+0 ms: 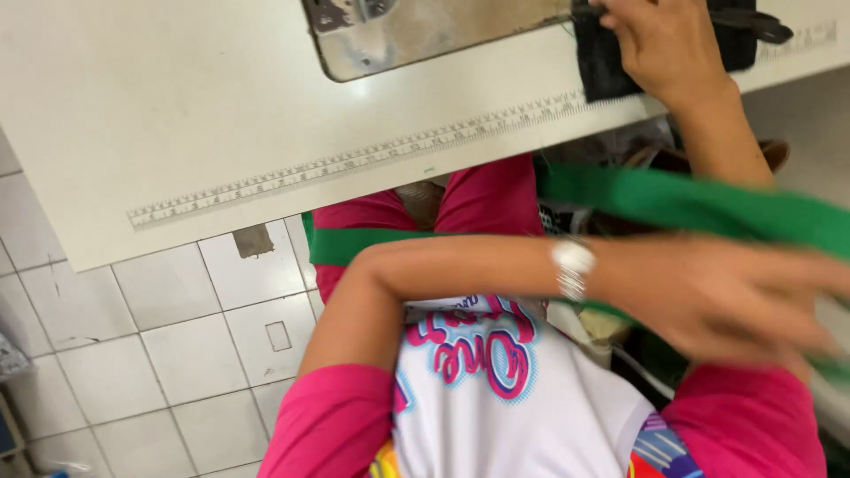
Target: Folding and sewing green fabric strips using an industrial sewing machine.
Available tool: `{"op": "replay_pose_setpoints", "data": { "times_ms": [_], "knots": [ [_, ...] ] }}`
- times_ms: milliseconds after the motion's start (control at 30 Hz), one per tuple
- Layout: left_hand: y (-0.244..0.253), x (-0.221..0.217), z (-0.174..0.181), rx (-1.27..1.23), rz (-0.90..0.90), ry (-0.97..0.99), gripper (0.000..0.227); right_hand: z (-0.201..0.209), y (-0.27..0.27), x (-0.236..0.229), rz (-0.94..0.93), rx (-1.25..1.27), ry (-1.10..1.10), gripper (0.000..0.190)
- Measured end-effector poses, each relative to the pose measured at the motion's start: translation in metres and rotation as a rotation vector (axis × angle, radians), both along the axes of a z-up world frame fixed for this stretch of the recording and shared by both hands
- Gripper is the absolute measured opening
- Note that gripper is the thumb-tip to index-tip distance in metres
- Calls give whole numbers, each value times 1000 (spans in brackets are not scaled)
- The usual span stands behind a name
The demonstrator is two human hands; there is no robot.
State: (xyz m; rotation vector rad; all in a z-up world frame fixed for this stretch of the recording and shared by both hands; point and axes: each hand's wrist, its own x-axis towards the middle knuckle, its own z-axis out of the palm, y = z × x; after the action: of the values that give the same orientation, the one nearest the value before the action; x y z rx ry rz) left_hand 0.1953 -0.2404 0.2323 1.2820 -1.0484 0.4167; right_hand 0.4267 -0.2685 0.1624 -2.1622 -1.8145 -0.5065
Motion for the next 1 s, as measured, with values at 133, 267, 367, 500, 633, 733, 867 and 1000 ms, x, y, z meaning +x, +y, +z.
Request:
{"op": "replay_pose_setpoints", "data": {
  "times_ms": [133, 267, 367, 500, 633, 733, 867, 1000],
  "knots": [
    [-20, -7, 49, -100, 13, -253, 28, -4, 3, 3, -13, 1, -60, 30],
    [59, 21, -4, 184, 34, 186, 61, 15, 14, -14, 40, 170, 66, 46],
    [170, -19, 37, -32, 381, 396, 44, 15, 34, -31, 70, 491, 258, 61],
    [258, -60, 22, -334, 376, 634, 25, 37, 67, -129, 103, 171, 1169, 95],
    [315, -91, 10, -564, 415, 537, 28, 44, 107, -166, 330, -95, 1181, 29],
    [334, -125, 32, -205, 715, 599, 36, 51, 113, -170, 176, -205, 1273, 7],
    [352, -134, 10, 688, 1139, 578, 38, 59, 125, -162, 150, -221, 920, 9],
    [377, -123, -42, 702, 1190, 633, 4, 56, 144, -176, 79, -180, 741, 18]
  ]
}}
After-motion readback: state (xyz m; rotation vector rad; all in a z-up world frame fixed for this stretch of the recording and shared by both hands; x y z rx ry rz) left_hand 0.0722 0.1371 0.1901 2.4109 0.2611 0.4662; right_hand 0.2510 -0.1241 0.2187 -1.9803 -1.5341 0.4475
